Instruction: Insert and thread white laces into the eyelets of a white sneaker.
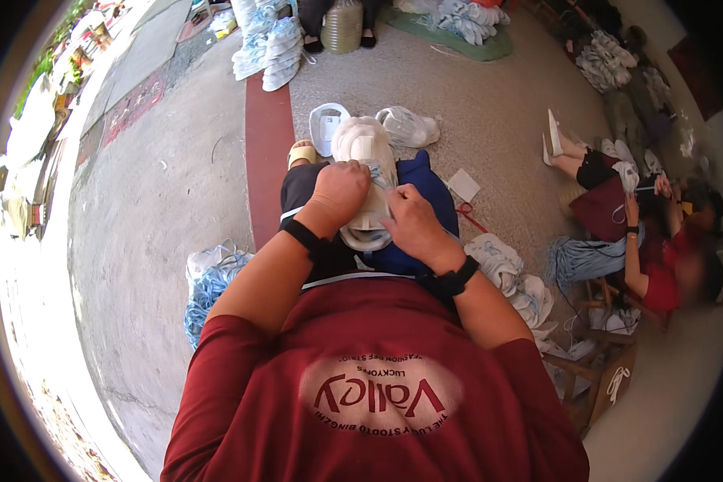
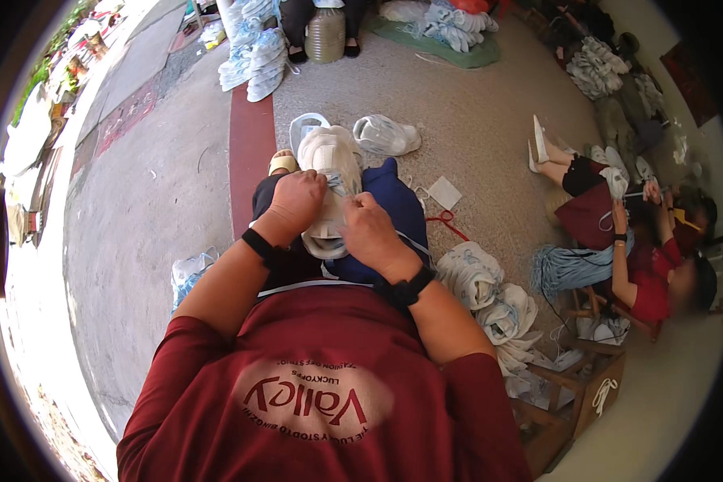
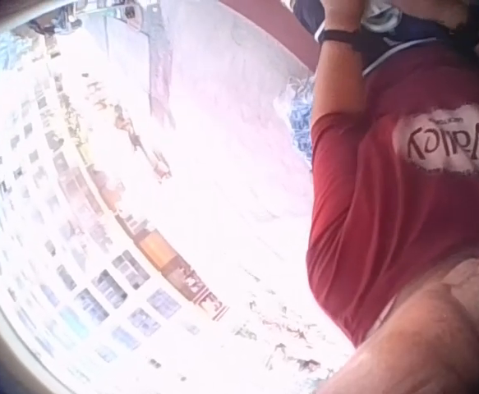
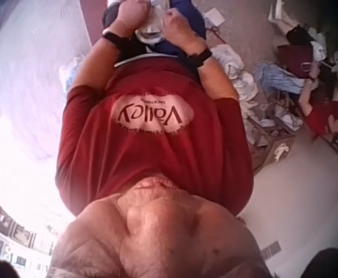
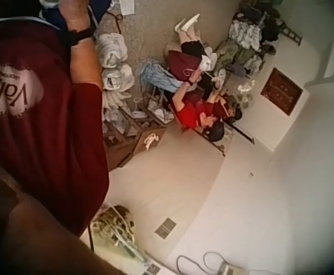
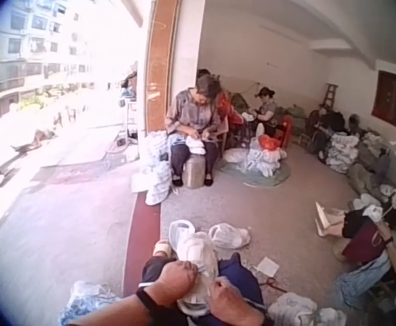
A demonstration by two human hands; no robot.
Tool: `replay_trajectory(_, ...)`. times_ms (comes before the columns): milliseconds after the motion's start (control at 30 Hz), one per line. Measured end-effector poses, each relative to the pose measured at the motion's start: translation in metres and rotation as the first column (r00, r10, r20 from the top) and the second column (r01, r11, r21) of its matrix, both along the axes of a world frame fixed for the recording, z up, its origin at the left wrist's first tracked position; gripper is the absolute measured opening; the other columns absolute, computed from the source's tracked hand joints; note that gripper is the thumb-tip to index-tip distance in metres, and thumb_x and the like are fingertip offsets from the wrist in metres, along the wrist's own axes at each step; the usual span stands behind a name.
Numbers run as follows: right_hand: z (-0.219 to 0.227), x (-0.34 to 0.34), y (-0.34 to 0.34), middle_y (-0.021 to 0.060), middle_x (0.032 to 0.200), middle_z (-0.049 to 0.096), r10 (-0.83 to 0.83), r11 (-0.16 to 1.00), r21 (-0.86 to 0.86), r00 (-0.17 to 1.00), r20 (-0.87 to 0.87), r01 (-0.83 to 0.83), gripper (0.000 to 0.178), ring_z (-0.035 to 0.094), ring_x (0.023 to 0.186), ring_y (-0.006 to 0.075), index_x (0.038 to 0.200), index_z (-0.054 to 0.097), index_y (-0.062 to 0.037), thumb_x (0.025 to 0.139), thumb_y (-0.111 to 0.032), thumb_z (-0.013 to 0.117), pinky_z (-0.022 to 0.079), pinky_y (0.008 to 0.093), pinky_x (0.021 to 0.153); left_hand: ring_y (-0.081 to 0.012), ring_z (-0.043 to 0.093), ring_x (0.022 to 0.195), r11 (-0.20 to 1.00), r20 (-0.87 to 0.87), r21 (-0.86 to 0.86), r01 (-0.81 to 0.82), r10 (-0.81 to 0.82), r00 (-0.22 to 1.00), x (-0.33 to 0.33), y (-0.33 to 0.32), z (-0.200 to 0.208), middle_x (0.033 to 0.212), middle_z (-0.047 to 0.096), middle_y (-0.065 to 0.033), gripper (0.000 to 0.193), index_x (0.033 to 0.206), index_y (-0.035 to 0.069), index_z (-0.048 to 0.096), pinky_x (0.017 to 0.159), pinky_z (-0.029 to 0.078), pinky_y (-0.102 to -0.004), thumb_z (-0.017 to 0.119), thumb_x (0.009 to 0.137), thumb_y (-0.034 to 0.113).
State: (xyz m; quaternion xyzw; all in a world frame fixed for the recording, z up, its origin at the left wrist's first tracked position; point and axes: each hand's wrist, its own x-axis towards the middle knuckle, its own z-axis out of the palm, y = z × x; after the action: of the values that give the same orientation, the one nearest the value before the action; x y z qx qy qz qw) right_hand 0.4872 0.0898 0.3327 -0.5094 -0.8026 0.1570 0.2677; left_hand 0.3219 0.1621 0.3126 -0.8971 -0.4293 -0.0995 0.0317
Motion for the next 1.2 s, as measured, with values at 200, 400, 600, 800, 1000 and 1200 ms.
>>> replay_trajectory(200, -0.009, -0.001, 0.003, 0.0203, 0.088, 0.057, -0.031, 0.999, 0.039, 1.000, -0.003, 0.031, 0.033, 0.053, 0.089, 0.0359, 0.096, 0.052, 0.0038, 0.067, -0.004, 0.066, 0.048, 0.0394, 0.075, -0.0303, 0.064, 0.070, 0.997, 0.127, -0.021, 0.078, -0.074, 0.989, -0.003, 0.019, 0.000, 0.076, 0.063, -0.0148, 0.013, 0.079, 0.003, 0.058, 0.063, 0.051, -0.0383, 0.052, 0.076, 0.013)
replay_trajectory(400, -0.018, 0.000, 0.008, 0.0189, 0.086, 0.055, -0.033, 0.998, 0.043, 0.999, -0.028, 0.034, 0.033, 0.054, 0.085, 0.0342, 0.097, 0.053, 0.0034, 0.067, -0.003, 0.064, 0.048, 0.0400, 0.072, -0.0345, 0.063, 0.072, 0.919, 0.258, -0.386, 0.075, 0.030, 0.966, -0.011, 0.042, 0.007, 0.076, 0.063, -0.0188, 0.021, 0.076, 0.001, 0.061, 0.066, 0.049, -0.0405, 0.050, 0.079, 0.018)
replay_trajectory(600, -0.017, -0.004, 0.009, 0.0184, 0.084, 0.054, -0.043, 0.999, -0.012, 0.999, 0.017, 0.043, 0.033, 0.055, 0.086, 0.0345, 0.097, 0.052, 0.0012, 0.068, -0.005, 0.067, 0.049, 0.0406, 0.071, -0.0304, 0.062, 0.076, 0.738, 0.193, -0.660, 0.137, -0.009, 0.981, -0.008, 0.060, 0.029, 0.076, 0.064, -0.0174, 0.023, 0.075, 0.001, 0.063, 0.067, 0.048, -0.0377, 0.057, 0.074, 0.023)
replay_trajectory(800, -0.006, -0.003, 0.008, 0.0185, 0.085, 0.055, -0.080, 0.994, -0.069, 0.996, 0.032, 0.082, 0.032, 0.055, 0.089, 0.0350, 0.095, 0.050, 0.0003, 0.068, -0.005, 0.067, 0.049, 0.0410, 0.072, -0.0328, 0.062, 0.073, 0.963, 0.109, -0.268, -0.007, 0.038, 0.993, 0.009, 0.032, 0.018, 0.076, 0.064, -0.0131, 0.015, 0.075, 0.008, 0.062, 0.068, 0.049, -0.0406, 0.067, 0.068, 0.020)
replay_trajectory(1000, -0.003, -0.005, 0.008, 0.0178, 0.089, 0.056, -0.062, 0.994, -0.084, 0.996, 0.064, 0.067, 0.039, 0.054, 0.090, 0.0344, 0.100, 0.051, 0.0001, 0.067, -0.006, 0.070, 0.048, 0.0404, 0.074, -0.0338, 0.063, 0.079, 0.885, 0.048, -0.466, 0.006, 0.019, 0.999, 0.006, 0.047, 0.037, 0.082, 0.064, -0.0191, 0.025, 0.081, 0.000, 0.066, 0.071, 0.049, -0.0397, 0.062, 0.072, 0.022)
replay_trajectory(1200, -0.017, -0.003, 0.011, 0.0163, 0.090, 0.056, -0.050, 0.994, -0.092, 0.992, 0.112, 0.060, 0.055, 0.054, 0.088, 0.0331, 0.115, 0.049, -0.0006, 0.065, -0.007, 0.072, 0.047, 0.0398, 0.075, -0.0364, 0.062, 0.078, 0.807, 0.008, -0.590, 0.009, -0.006, 1.000, 0.010, 0.059, 0.033, 0.083, 0.063, -0.0235, 0.035, 0.083, -0.005, 0.066, 0.070, 0.048, -0.0392, 0.057, 0.074, 0.028)
